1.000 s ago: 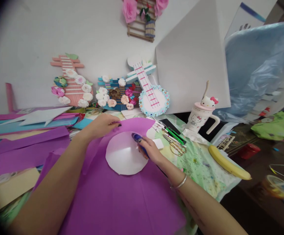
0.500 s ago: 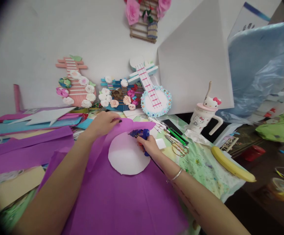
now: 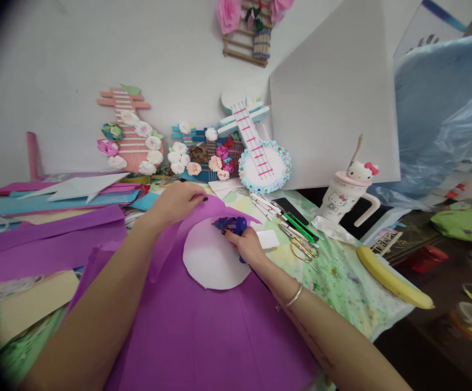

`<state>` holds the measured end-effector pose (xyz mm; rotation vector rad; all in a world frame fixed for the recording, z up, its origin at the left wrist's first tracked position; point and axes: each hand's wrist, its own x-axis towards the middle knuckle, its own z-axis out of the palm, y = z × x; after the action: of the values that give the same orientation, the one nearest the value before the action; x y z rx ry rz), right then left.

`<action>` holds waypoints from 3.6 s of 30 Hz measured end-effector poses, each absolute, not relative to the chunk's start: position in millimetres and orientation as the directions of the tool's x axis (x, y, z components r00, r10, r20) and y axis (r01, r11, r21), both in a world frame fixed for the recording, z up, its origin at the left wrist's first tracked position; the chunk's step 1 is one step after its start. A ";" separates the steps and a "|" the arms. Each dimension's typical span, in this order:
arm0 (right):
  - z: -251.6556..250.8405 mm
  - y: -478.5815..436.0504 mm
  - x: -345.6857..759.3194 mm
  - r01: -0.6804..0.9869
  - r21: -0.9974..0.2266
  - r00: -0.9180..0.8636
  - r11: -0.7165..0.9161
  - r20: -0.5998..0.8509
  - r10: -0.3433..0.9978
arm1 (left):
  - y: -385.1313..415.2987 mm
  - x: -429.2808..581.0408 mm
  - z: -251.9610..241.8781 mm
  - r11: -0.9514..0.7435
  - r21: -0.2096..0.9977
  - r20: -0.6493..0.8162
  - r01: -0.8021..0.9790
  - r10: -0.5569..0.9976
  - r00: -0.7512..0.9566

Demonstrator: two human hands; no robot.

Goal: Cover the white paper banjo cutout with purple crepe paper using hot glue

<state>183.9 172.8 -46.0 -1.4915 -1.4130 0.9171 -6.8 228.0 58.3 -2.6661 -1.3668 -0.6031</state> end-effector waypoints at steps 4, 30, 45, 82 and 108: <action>-41.6 170.5 177.0 0.350 -0.937 0.038 0.027 0.043 0.998 | 229.2 -5.4 57.4 -0.603 0.105 0.372 0.791 0.761 0.531; -37.6 180.6 189.3 0.400 -0.912 0.235 -0.084 0.014 0.972 | 232.3 -6.4 55.3 -0.601 0.090 0.364 0.794 0.762 0.536; -42.1 181.1 200.7 0.354 -0.933 0.222 -0.072 0.009 0.975 | 230.8 -5.0 55.9 -0.498 -0.004 0.362 0.867 0.808 0.466; -41.3 180.0 201.4 0.199 -0.979 0.114 -0.037 -0.014 0.993 | 229.0 -0.4 55.7 -0.450 -0.032 0.336 0.892 0.836 0.434; -40.8 179.4 210.1 0.363 -0.932 0.234 -0.026 0.064 0.970 | 227.4 -2.7 58.8 -0.482 0.039 0.381 0.875 0.817 0.433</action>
<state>210.1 179.4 -40.8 -1.5652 -1.2890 0.8108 -2.7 227.4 58.8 -2.5159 -1.5003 -0.5288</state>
